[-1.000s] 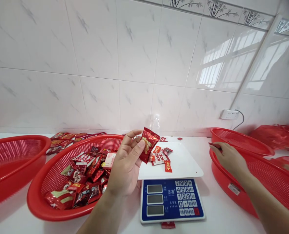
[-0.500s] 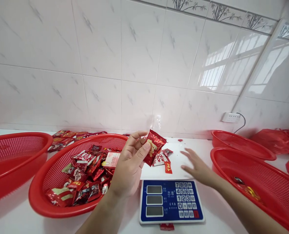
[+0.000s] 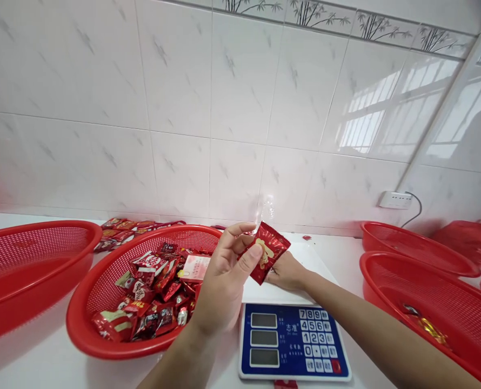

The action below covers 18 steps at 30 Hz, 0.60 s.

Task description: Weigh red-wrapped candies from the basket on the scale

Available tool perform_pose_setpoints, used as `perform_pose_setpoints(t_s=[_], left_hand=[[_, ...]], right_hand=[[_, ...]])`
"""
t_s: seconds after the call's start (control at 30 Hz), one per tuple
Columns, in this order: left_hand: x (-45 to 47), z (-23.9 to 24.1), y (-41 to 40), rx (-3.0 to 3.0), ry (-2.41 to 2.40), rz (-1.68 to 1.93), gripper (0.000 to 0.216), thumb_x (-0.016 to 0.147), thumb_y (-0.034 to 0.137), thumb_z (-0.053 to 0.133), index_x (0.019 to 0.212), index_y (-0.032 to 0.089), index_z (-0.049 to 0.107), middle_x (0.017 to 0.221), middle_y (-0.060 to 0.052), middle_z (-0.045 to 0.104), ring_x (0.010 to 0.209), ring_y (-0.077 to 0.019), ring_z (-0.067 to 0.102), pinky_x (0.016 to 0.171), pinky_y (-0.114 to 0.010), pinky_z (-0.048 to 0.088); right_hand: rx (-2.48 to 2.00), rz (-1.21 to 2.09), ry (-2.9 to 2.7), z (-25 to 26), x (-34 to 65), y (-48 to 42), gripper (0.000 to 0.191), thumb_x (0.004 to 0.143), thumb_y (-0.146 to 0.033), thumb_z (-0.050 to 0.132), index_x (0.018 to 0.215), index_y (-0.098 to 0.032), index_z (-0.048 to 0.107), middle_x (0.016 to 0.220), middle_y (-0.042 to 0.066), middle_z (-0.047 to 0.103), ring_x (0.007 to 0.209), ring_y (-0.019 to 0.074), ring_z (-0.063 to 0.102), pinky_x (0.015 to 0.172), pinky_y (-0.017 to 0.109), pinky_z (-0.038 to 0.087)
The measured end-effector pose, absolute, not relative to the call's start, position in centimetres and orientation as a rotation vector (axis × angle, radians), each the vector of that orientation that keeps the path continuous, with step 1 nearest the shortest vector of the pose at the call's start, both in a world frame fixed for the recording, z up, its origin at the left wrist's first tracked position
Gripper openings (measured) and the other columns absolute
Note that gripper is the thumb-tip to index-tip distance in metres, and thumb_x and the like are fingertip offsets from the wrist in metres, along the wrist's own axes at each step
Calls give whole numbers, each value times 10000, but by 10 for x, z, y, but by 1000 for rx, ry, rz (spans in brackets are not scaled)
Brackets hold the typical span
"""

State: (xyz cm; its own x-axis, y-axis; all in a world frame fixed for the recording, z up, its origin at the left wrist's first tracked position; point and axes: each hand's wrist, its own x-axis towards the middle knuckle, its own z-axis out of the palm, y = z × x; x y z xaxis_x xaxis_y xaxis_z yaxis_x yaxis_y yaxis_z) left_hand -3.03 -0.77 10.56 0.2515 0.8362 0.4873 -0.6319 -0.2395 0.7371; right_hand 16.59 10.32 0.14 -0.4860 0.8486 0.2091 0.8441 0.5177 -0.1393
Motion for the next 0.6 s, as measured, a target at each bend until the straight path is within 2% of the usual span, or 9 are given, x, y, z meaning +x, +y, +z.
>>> perform_pose_setpoints(t_s=[0.07, 0.23, 0.43, 0.6], left_hand=[[-30, 106, -8, 1184, 236, 1389, 246, 864, 160, 578, 1091, 251, 554, 909, 19, 609, 810, -73, 573, 740, -181, 483], [-28, 105, -9, 1211, 226, 1377, 241, 868, 184, 575, 1094, 264, 544, 887, 26, 597, 749, -71, 559, 661, -186, 481], [-28, 103, -11, 1254, 230, 1366, 240, 872, 197, 573, 1099, 264, 537, 865, 21, 596, 730, -72, 557, 641, -184, 475], [-30, 105, -12, 1187, 196, 1378, 240, 864, 169, 580, 1086, 256, 549, 900, 24, 595, 781, -67, 578, 712, -186, 492]], right_hand=[[-1444, -3, -2479, 1, 167, 102, 470, 818, -582, 512, 1186, -295, 569, 1230, 53, 559, 1121, 273, 456, 915, 420, 341], [-1557, -73, -2357, -1, 173, 100, 429, 833, -545, 518, 1091, -216, 613, 1098, 85, 610, 1008, 245, 532, 814, 336, 381], [-1669, -137, -2232, 1, 179, 98, 397, 838, -552, 502, 1014, -222, 635, 972, 56, 659, 908, 213, 596, 720, 275, 387], [-1761, -202, -2084, 18, 201, 90, 391, 852, -554, 459, 886, -216, 652, 848, 40, 680, 763, 188, 623, 619, 254, 379]])
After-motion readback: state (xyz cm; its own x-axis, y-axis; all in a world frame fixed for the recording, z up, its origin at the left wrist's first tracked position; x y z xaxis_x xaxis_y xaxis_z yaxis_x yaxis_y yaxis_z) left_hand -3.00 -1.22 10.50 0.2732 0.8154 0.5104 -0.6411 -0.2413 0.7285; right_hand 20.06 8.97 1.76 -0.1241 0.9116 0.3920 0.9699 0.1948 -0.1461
